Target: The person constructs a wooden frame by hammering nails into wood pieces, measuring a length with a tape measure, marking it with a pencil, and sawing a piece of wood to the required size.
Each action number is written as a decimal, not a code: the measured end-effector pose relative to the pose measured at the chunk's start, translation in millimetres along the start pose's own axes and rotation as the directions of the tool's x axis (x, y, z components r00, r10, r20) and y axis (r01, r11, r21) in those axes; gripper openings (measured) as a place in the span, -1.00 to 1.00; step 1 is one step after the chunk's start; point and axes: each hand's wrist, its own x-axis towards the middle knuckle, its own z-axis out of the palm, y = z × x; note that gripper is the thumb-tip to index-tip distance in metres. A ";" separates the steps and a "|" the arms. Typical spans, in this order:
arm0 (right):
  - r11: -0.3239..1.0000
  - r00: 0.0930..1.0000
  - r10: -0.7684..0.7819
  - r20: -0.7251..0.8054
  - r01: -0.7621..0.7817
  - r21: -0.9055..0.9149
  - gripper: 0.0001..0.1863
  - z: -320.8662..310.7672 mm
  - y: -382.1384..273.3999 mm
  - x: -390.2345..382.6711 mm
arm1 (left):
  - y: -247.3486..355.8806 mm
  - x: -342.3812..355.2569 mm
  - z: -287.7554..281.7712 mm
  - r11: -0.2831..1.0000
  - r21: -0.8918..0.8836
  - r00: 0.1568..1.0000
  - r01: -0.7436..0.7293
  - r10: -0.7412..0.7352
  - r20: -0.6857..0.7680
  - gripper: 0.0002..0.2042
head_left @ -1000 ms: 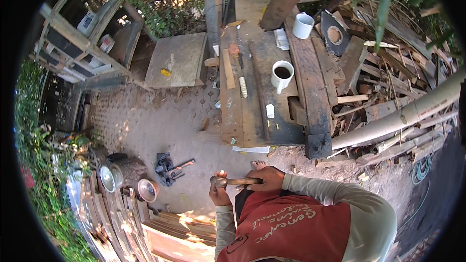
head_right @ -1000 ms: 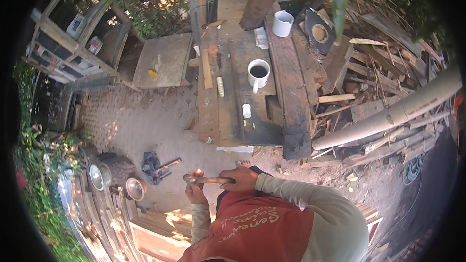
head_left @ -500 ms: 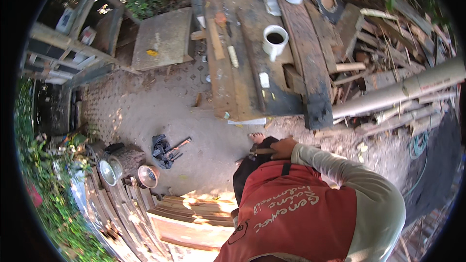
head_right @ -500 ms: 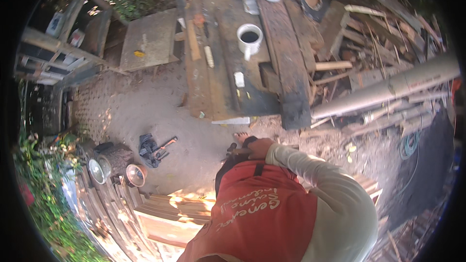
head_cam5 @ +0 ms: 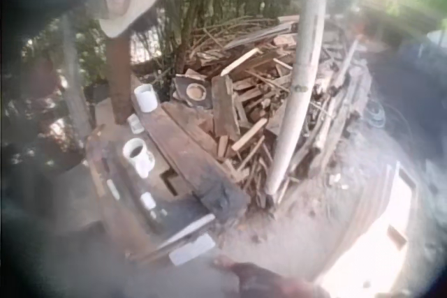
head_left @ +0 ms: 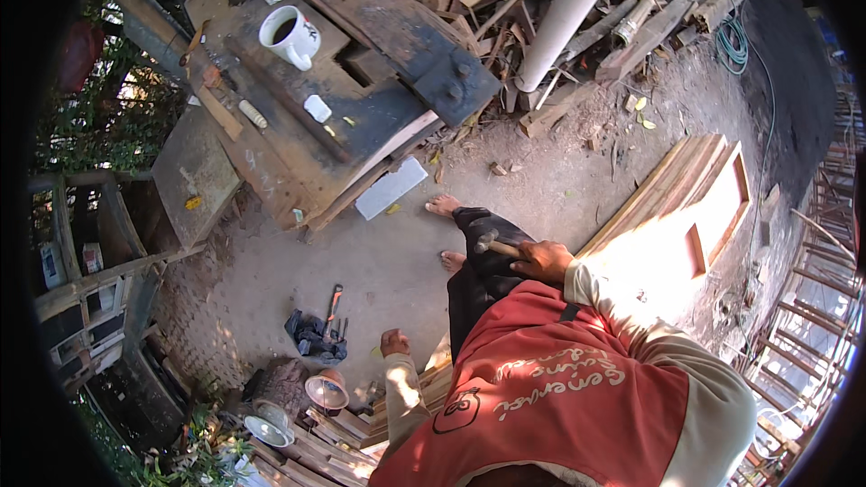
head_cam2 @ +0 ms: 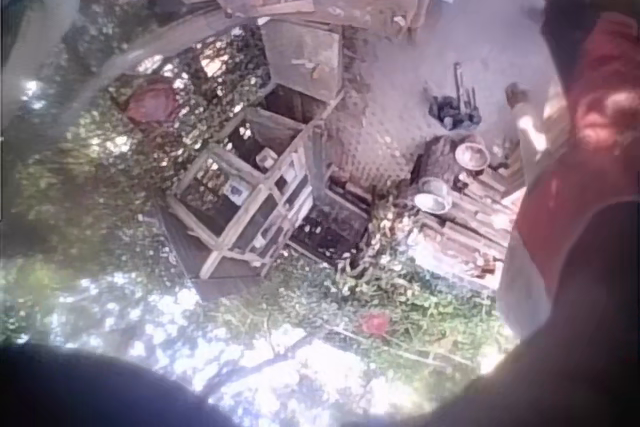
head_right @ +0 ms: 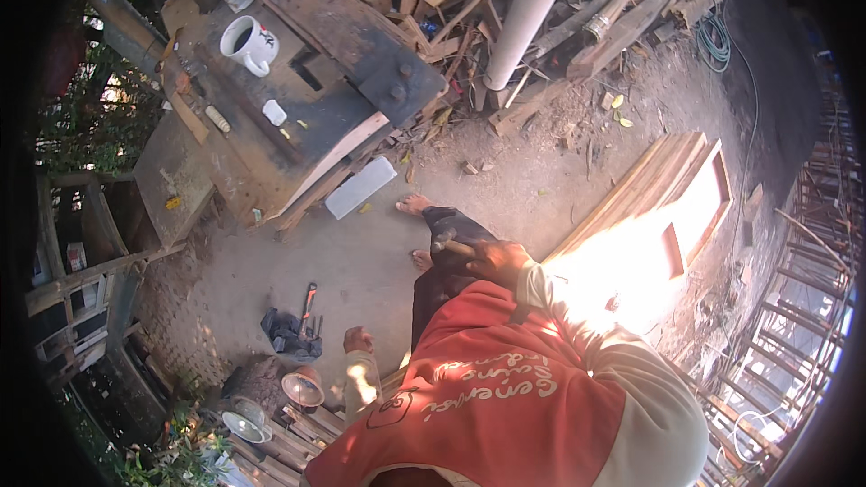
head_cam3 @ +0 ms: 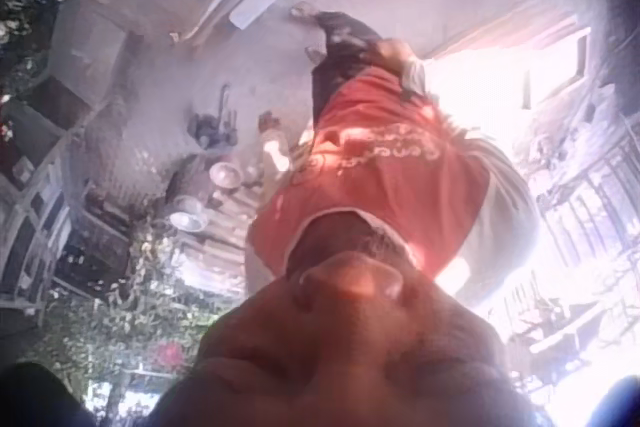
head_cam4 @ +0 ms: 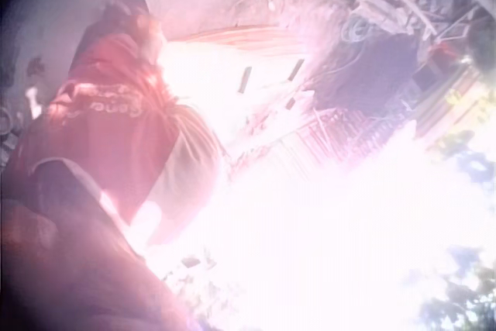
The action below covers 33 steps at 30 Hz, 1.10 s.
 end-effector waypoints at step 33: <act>0.015 0.922 0.271 -0.276 0.283 0.959 -0.75 -95.9 792.9 -381.8 | 89.7 -463.8 851.5 0.571 0.682 0.638 -0.457 -0.324 0.699 -0.68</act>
